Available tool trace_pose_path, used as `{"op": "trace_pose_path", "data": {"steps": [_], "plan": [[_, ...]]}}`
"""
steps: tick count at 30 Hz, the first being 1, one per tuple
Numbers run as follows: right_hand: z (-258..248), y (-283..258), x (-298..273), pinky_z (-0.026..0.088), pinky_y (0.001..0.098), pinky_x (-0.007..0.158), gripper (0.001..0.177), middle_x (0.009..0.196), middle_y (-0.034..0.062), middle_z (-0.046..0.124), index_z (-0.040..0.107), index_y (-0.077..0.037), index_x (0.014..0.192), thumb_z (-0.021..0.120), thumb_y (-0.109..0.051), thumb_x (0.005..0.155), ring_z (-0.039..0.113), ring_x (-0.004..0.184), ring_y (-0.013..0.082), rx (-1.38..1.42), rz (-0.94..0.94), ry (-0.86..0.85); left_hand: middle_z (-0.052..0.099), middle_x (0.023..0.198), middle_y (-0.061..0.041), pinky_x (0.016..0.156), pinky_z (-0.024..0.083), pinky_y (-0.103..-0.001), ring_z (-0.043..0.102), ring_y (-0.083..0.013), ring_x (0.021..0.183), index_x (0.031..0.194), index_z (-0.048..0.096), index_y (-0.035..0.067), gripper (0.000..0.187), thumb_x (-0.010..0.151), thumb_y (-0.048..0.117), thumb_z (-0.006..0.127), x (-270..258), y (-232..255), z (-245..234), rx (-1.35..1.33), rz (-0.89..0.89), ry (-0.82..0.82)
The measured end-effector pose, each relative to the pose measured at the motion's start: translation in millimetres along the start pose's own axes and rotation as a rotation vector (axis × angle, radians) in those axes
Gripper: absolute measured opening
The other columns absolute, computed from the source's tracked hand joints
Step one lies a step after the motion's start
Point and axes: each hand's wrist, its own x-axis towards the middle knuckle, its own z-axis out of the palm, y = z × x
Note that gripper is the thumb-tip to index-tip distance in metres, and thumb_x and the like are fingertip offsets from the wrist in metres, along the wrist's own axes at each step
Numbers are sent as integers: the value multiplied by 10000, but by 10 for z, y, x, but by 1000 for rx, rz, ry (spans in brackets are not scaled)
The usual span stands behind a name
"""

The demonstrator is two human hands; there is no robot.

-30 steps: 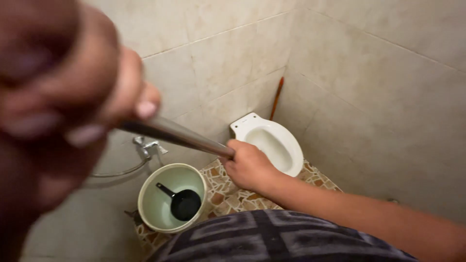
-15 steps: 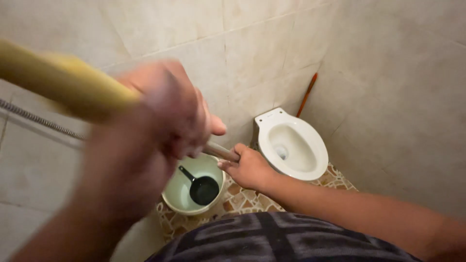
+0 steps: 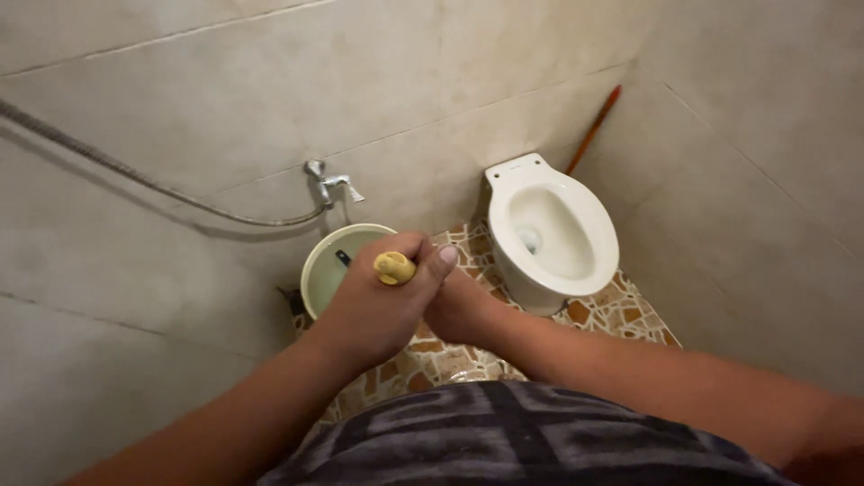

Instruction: The person repeatedly attempts to connect a yellow mop head to a metal pole in a bathroom. They align the parts and twist them together, then separate them and try again multiple times. The person also briefly picks up a green-handled brush from the floor and places it back down.

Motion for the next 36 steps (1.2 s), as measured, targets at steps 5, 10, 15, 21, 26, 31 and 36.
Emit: {"op": "trace_pose_path", "data": {"steps": [5,10,15,21,26,31,36], "plan": [[13,143,341,496,420,1034,342,1283,235,651,515,-14,1326,503,-69,989,624,1226,344,-38,219,-131,645,696,-30,625,521,-331,604,-128,654,788,619,67,338,985,341,594,166,85,-218,-12,-115,118],[97,-193,536,493,444,981,457,1209,248,669,470,-50,1380,550,-235,969,641,1147,395,-144,668,-275,680,745,-59,697,520,-332,622,-145,709,765,664,28,330,967,288,654,-167,54,-565,-121,34,127],[341,8,355,543,445,926,354,1131,195,751,710,-88,1177,558,-336,975,719,1035,345,-167,643,-489,661,734,-41,685,522,-326,578,-134,684,770,661,25,320,997,245,609,-447,-536,-334,-274,66,268],[146,411,-51,529,406,949,375,1151,190,696,656,-32,1105,720,-341,903,691,1064,301,-186,709,-509,508,658,-114,615,461,-362,471,-190,651,785,620,-56,402,1029,263,646,-463,-671,238,0,-12,65],[197,168,199,561,350,969,314,1173,139,743,669,-86,1225,490,-186,988,715,1093,244,37,447,-457,647,654,-39,609,511,-327,565,-127,628,822,711,12,369,983,311,566,-267,-18,-296,-37,-144,-16],[169,729,154,548,362,1000,317,1220,143,723,668,-50,1216,671,-128,909,679,1163,246,188,284,-308,696,761,10,666,533,-304,615,-98,697,942,730,62,302,971,321,578,39,-270,-146,-13,58,-183],[101,849,167,501,389,999,355,1240,166,672,642,-17,1237,684,-78,890,629,1172,271,-124,208,-326,613,655,-59,612,501,-322,543,-156,618,809,700,5,399,961,361,605,100,124,-166,68,-61,-30]]}}
